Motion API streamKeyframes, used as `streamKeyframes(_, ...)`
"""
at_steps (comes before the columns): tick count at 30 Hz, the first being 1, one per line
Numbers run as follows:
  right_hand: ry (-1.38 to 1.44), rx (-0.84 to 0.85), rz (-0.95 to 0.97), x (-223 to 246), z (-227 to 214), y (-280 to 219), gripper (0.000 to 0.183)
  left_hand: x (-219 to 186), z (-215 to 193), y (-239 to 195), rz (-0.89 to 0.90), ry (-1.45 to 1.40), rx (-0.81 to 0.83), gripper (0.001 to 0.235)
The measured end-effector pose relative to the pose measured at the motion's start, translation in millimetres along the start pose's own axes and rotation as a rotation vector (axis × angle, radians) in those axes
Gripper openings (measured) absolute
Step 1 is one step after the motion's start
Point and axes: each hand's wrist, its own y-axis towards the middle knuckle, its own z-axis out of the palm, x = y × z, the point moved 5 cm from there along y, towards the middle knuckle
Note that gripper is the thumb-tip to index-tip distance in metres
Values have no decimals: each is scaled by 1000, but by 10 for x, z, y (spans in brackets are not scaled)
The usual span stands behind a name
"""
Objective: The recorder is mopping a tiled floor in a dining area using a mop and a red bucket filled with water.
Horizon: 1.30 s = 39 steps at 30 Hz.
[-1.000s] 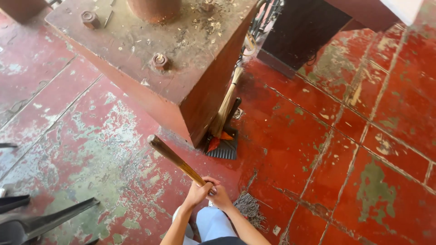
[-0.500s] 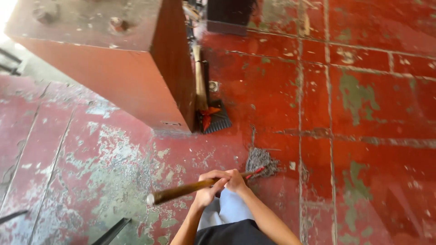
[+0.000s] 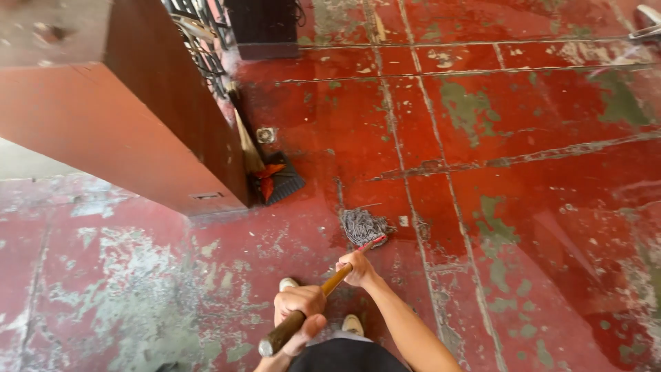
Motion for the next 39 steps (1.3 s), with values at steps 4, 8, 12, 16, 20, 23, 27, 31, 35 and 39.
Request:
streamKeyframes(4,-104,117,233,-406,-458,-504,17,516,396,-372,-39,-75,-23,37)
streamKeyframes(8,-225,73,449,-834,-765,-1097,39,955,842,-778,-165,117,-107,36)
streamKeyframes(12,-37,-468,103,-168,-999,-1534,34,1117,1126,-960,-326,294,-222,21)
streamKeyframes(16,61,-574,101,66,-821,-1648,26,610,1412,-913,-41,150,79,25)
streamKeyframes(20,-27,-535,5,9,-576,-1555,31,555,1242,-1191,-96,266,28,31)
streamKeyframes(23,-56,-493,-55,307,-376,-1430,27,379,1055,-1394,-124,249,-50,30)
streamKeyframes(27,35,-403,-145,827,75,-1342,19,-17,787,-1778,-64,322,-125,26)
streamKeyframes(31,120,-81,-115,1239,737,-1296,33,-519,679,-2238,1,529,-263,21)
streamKeyframes(35,35,53,-378,1710,1307,-1480,26,-992,586,-2800,9,620,-451,25)
streamKeyframes(39,70,99,-392,2026,1695,-1847,31,-1424,719,-3074,326,621,-374,31)
